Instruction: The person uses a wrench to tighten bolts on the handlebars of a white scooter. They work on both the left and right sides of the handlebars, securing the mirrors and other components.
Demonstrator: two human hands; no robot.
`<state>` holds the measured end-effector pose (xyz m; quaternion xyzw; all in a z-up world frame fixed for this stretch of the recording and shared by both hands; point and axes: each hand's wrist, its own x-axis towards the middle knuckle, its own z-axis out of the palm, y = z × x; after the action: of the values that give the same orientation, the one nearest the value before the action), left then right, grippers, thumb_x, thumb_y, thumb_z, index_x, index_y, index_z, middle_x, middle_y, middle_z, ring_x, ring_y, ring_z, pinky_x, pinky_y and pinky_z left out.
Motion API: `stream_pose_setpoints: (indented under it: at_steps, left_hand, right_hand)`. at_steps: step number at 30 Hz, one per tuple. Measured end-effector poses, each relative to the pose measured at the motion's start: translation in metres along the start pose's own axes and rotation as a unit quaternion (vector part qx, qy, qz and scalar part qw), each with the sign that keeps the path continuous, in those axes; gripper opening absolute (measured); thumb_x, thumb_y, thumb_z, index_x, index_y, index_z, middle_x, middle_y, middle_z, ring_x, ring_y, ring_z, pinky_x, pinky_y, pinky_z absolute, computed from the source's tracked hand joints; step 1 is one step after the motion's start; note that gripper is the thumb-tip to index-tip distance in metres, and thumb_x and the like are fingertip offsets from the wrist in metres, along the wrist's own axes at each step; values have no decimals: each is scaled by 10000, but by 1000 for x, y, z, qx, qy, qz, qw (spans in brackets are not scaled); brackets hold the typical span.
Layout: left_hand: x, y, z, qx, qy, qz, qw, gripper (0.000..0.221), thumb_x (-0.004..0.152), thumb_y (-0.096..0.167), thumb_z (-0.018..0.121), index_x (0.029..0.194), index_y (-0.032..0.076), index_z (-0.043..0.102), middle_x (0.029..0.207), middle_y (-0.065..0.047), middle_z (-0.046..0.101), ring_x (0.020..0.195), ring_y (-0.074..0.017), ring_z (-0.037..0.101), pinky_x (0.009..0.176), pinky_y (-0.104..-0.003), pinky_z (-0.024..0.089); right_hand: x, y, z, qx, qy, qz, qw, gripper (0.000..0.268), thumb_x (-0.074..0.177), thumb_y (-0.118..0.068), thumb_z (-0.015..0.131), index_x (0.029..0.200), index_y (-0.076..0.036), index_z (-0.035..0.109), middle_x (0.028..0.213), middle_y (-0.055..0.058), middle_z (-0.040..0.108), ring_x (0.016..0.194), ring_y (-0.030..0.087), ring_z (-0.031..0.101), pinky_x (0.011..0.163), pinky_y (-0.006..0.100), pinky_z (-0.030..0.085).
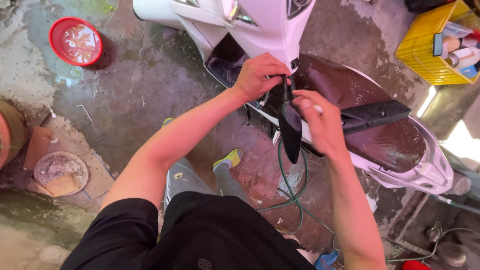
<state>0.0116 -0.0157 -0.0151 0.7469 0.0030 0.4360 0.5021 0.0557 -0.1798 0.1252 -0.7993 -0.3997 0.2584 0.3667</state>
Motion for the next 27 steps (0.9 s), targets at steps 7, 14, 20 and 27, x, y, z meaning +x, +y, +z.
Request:
stream_pose_setpoints:
  at_steps: [7,14,20,27]
  left_hand:
    - [-13,27,14,12,91,-110,990,204,744,102,710,911,214,674,932,88,651,867,-121,604,750,-242,498]
    - [-28,20,35,-578,87,-584,563,648,928,540,335,1271,-5,408,1308,-118,467,1193,-235,458,989,-282,342]
    - [-17,37,47,-645,184,-536,512,322,913,370,499,897,53,553,1090,-160,613,978,-269,621,872,-399,508]
    - [-32,50,41,-608,114,-522,587,321,935,392,456,943,100,589,1178,-145,571,1094,-260,561,870,-335,479]
  right_hand:
    - [4,13,25,-226,-28,19,974,498,786,-345,646,1137,-2,563,881,164,634,807,319,630,655,412,517]
    - [10,-1,18,-256,-89,82,959,440,797,-359,585,1022,19,585,776,172,614,790,385,604,687,475,469]
    - [9,5,23,-289,-108,86,947,413,807,-404,577,954,-18,587,753,151,621,784,389,612,683,468,466]
    - [6,0,32,-227,-69,88,967,332,760,-369,622,782,-44,557,640,135,551,685,349,594,604,421,440]
